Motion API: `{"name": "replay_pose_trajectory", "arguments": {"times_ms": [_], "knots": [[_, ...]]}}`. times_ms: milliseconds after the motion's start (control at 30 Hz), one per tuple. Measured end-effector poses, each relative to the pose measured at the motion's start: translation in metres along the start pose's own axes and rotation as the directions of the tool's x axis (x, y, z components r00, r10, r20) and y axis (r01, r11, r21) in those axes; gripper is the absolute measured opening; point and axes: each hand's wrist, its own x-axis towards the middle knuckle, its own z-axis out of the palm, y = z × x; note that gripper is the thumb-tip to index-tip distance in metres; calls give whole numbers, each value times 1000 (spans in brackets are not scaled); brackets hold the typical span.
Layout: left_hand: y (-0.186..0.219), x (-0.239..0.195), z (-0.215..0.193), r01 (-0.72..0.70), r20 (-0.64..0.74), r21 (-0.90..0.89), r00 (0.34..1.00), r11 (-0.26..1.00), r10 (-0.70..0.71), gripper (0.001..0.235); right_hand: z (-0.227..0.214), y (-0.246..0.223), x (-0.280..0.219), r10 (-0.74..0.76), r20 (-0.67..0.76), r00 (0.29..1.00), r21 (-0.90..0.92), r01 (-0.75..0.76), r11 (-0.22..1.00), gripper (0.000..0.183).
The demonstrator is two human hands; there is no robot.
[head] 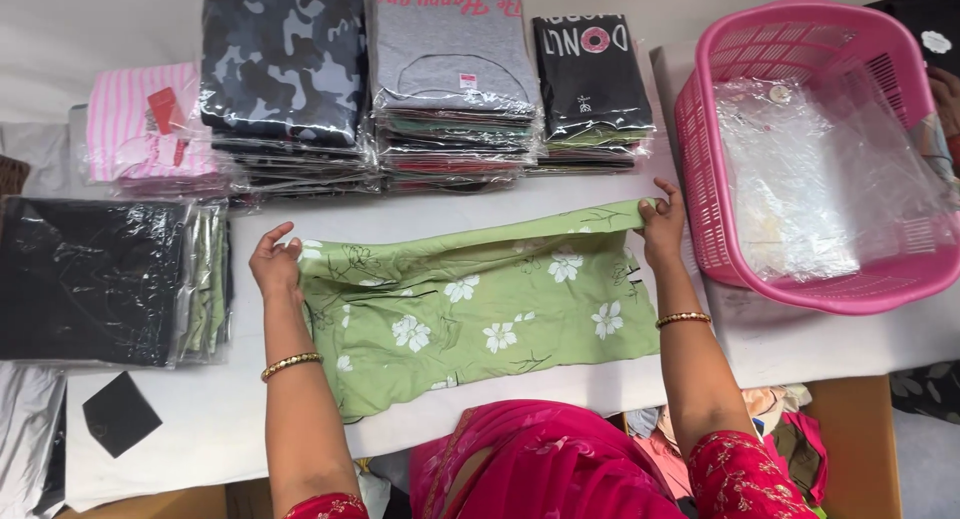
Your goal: The person folds a black shirt and a green floral shirt on a white table. They place each folded shirt into a clear plastic bag and stack the packaged items on the table.
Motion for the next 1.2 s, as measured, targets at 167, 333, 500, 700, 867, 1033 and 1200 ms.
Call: {"name": "replay_pose_trajectory", "arguments": {"times_ms": [167, 333, 500, 700, 867, 1033, 1200], "knots": [[1, -4, -6, 252, 18, -83, 968, 964, -251, 43, -5, 4, -7, 21, 47, 999, -92, -16, 996, 41], [8, -44, -5, 351, 98, -33, 933, 936, -346, 63, -22, 36, -14, 101, 35, 994, -146, -95, 985, 35], [-76, -80, -1, 75, 308, 299, 936, 951, -170, 108, -29, 68, -29, 225, 15, 974, -191, -218, 957, 37], [-41, -117, 1, -125, 181, 665, 983, 736, 3, 84, -24, 43, -44, 348, 60, 935, -311, -314, 897, 47], [28, -123, -12, -232, 131, 526, 973, 818, 192, 78, -32, 19, -43, 225, 99, 969, -311, -185, 932, 42], [67, -149, -27, -46, 10, 604, 999, 796, 50, 74, -44, 3, -58, 142, 143, 979, -371, -80, 925, 34], [-51, -137, -54, 39, -4, 737, 999, 675, -54, 73, -56, 29, -80, 186, 136, 973, -530, -87, 844, 31]]}}
